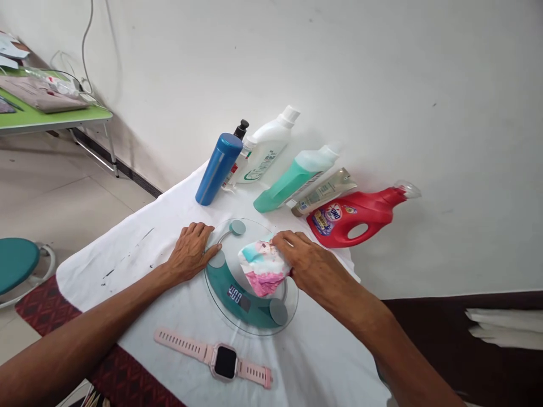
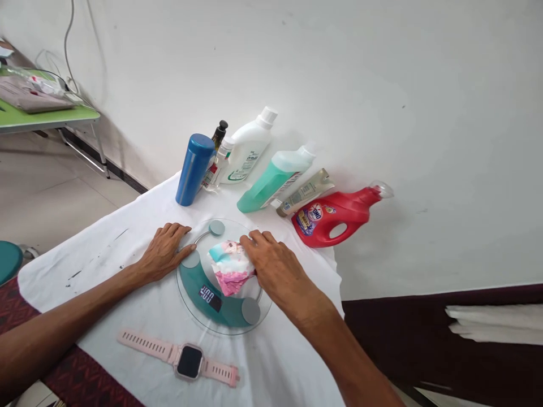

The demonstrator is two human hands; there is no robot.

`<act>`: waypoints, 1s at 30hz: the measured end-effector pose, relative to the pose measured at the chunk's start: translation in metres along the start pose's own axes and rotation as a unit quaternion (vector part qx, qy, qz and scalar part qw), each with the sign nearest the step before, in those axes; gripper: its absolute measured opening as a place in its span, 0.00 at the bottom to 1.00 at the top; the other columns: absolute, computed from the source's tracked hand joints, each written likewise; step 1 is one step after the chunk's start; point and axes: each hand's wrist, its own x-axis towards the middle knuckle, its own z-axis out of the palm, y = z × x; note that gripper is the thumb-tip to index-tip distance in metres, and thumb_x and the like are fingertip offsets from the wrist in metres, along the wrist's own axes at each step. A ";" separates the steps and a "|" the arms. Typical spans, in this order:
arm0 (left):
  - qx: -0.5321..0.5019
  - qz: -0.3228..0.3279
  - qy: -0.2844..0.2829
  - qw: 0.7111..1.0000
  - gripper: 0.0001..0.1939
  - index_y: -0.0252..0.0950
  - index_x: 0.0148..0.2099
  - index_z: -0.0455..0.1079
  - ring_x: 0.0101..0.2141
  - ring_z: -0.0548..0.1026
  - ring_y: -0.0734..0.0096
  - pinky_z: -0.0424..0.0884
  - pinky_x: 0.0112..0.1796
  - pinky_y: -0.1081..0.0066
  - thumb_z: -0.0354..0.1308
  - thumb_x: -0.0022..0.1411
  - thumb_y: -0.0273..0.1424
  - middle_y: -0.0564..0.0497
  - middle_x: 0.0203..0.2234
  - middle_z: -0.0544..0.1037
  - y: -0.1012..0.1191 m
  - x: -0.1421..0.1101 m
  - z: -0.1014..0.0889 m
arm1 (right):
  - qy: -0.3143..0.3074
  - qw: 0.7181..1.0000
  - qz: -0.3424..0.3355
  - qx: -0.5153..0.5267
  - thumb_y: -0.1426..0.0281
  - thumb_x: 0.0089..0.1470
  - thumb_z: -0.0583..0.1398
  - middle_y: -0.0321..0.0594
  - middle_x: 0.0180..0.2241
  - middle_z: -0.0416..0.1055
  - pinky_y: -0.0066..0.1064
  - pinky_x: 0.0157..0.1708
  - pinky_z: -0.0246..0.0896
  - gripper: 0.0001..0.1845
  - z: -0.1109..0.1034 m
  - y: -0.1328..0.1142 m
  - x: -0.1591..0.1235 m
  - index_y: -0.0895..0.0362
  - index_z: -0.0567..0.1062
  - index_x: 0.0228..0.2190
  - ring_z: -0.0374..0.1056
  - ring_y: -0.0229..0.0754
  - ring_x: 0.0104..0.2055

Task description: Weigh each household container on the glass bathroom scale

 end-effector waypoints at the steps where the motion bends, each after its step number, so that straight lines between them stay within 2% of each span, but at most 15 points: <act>1: 0.001 0.001 0.002 1.000 0.22 0.37 0.58 0.68 0.49 0.70 0.53 0.68 0.50 0.52 0.49 0.75 0.47 0.42 0.49 0.75 0.000 0.000 0.000 | -0.004 1.000 0.004 -0.016 0.90 0.49 0.55 0.46 0.48 0.75 0.36 0.40 0.73 0.27 0.002 -0.008 0.002 0.56 0.73 0.46 0.72 0.51 0.49; 5: 0.009 0.005 0.003 1.000 0.22 0.38 0.58 0.69 0.49 0.70 0.52 0.68 0.49 0.51 0.47 0.75 0.47 0.42 0.48 0.75 -0.001 0.001 -0.001 | 0.027 0.999 -0.029 -0.002 0.84 0.52 0.61 0.50 0.58 0.71 0.45 0.47 0.75 0.32 0.021 -0.024 0.006 0.54 0.70 0.58 0.69 0.57 0.56; 8: 0.010 0.001 -0.011 1.000 0.23 0.37 0.59 0.68 0.49 0.70 0.52 0.68 0.50 0.51 0.46 0.75 0.47 0.41 0.48 0.75 -0.001 0.001 -0.002 | 0.089 0.991 -0.038 0.088 0.76 0.56 0.64 0.50 0.65 0.65 0.52 0.53 0.75 0.41 0.036 -0.017 -0.001 0.49 0.60 0.67 0.65 0.59 0.63; 11: 0.010 -0.004 -0.014 1.000 0.24 0.37 0.59 0.68 0.49 0.70 0.52 0.67 0.50 0.52 0.45 0.75 0.47 0.41 0.49 0.75 0.000 0.002 -0.004 | 0.161 0.968 -0.012 0.190 0.64 0.60 0.66 0.48 0.69 0.60 0.56 0.59 0.70 0.46 0.046 -0.004 -0.021 0.45 0.51 0.72 0.60 0.59 0.68; 13: 0.009 -0.003 -0.013 1.000 0.24 0.37 0.59 0.68 0.49 0.70 0.52 0.67 0.50 0.52 0.46 0.75 0.48 0.42 0.49 0.75 0.000 0.001 -0.003 | 0.223 0.941 0.045 0.252 0.56 0.60 0.66 0.48 0.68 0.62 0.57 0.58 0.70 0.44 0.055 0.002 -0.039 0.45 0.55 0.70 0.63 0.60 0.66; 15: 0.005 -0.002 -0.013 1.000 0.23 0.37 0.59 0.68 0.50 0.70 0.52 0.67 0.50 0.53 0.46 0.75 0.48 0.42 0.49 0.75 0.000 0.001 -0.003 | 0.292 0.889 0.146 0.320 0.50 0.59 0.66 0.50 0.61 0.70 0.53 0.53 0.73 0.37 0.074 0.004 -0.058 0.49 0.66 0.63 0.70 0.58 0.58; 17: 0.006 -0.002 -0.011 1.000 0.23 0.38 0.59 0.68 0.50 0.70 0.52 0.67 0.50 0.53 0.47 0.75 0.48 0.42 0.49 0.75 0.000 0.002 -0.003 | 0.342 0.806 0.281 0.393 0.47 0.58 0.66 0.47 0.47 0.77 0.45 0.43 0.75 0.27 0.103 0.002 -0.076 0.53 0.76 0.49 0.75 0.52 0.44; 18: 0.008 -0.003 -0.010 1.000 0.23 0.38 0.59 0.68 0.50 0.70 0.51 0.67 0.50 0.52 0.47 0.75 0.48 0.42 0.50 0.75 0.001 0.002 -0.003 | 0.358 0.753 0.352 0.425 0.45 0.58 0.64 0.43 0.38 0.77 0.39 0.36 0.73 0.24 0.120 0.000 -0.082 0.54 0.77 0.40 0.73 0.48 0.37; 20: 0.011 -0.006 -0.015 1.000 0.24 0.37 0.59 0.68 0.50 0.70 0.50 0.67 0.50 0.51 0.47 0.74 0.48 0.42 0.50 0.75 0.001 0.002 -0.004 | 0.370 0.638 0.434 0.518 0.43 0.60 0.62 0.35 0.24 0.67 0.30 0.23 0.60 0.27 0.154 -0.005 -0.092 0.55 0.72 0.27 0.63 0.39 0.25; 21: 0.011 -0.007 -0.018 1.000 0.24 0.37 0.59 0.68 0.50 0.70 0.50 0.67 0.50 0.51 0.47 0.74 0.48 0.42 0.50 0.76 0.001 0.003 -0.005 | 0.377 0.584 0.454 0.557 0.42 0.59 0.62 0.33 0.21 0.63 0.28 0.20 0.54 0.30 0.170 -0.007 -0.095 0.55 0.69 0.24 0.58 0.37 0.22; 22: 0.010 -0.008 -0.022 1.000 0.24 0.37 0.59 0.68 0.50 0.70 0.50 0.68 0.50 0.51 0.47 0.74 0.48 0.41 0.50 0.76 0.001 0.003 -0.005 | 0.383 0.546 0.465 0.582 0.42 0.57 0.63 0.31 0.20 0.61 0.27 0.19 0.50 0.30 0.182 -0.009 -0.097 0.55 0.68 0.23 0.56 0.36 0.22; 23: 0.009 -0.008 -0.023 1.000 0.24 0.36 0.59 0.68 0.50 0.71 0.50 0.68 0.50 0.51 0.47 0.74 0.48 0.41 0.50 0.76 0.001 0.003 -0.006 | 0.386 0.522 0.467 0.600 0.42 0.56 0.64 0.31 0.20 0.60 0.27 0.19 0.48 0.31 0.192 -0.010 -0.097 0.55 0.68 0.22 0.55 0.35 0.22; 24: 0.009 -0.007 -0.022 1.000 0.24 0.36 0.58 0.69 0.50 0.71 0.50 0.68 0.50 0.51 0.47 0.74 0.48 0.41 0.50 0.76 0.001 0.004 -0.006 | 0.388 0.513 0.467 0.607 0.42 0.55 0.65 0.31 0.20 0.60 0.26 0.20 0.48 0.31 0.199 -0.010 -0.098 0.55 0.68 0.22 0.55 0.35 0.22; 25: 0.011 -0.007 -0.020 1.000 0.24 0.36 0.58 0.69 0.50 0.71 0.50 0.68 0.50 0.51 0.46 0.74 0.48 0.41 0.50 0.76 0.001 0.004 -0.006 | 0.386 0.517 0.463 0.608 0.43 0.55 0.66 0.31 0.20 0.60 0.27 0.21 0.49 0.30 0.203 -0.010 -0.098 0.56 0.68 0.22 0.55 0.35 0.23; 30: 0.020 0.001 -0.012 1.000 0.25 0.37 0.59 0.69 0.51 0.71 0.49 0.68 0.50 0.51 0.45 0.74 0.49 0.41 0.50 0.76 -0.001 0.004 -0.005 | 0.358 0.556 0.455 0.597 0.44 0.57 0.65 0.31 0.21 0.62 0.27 0.25 0.52 0.29 0.202 -0.007 -0.098 0.56 0.70 0.23 0.56 0.35 0.25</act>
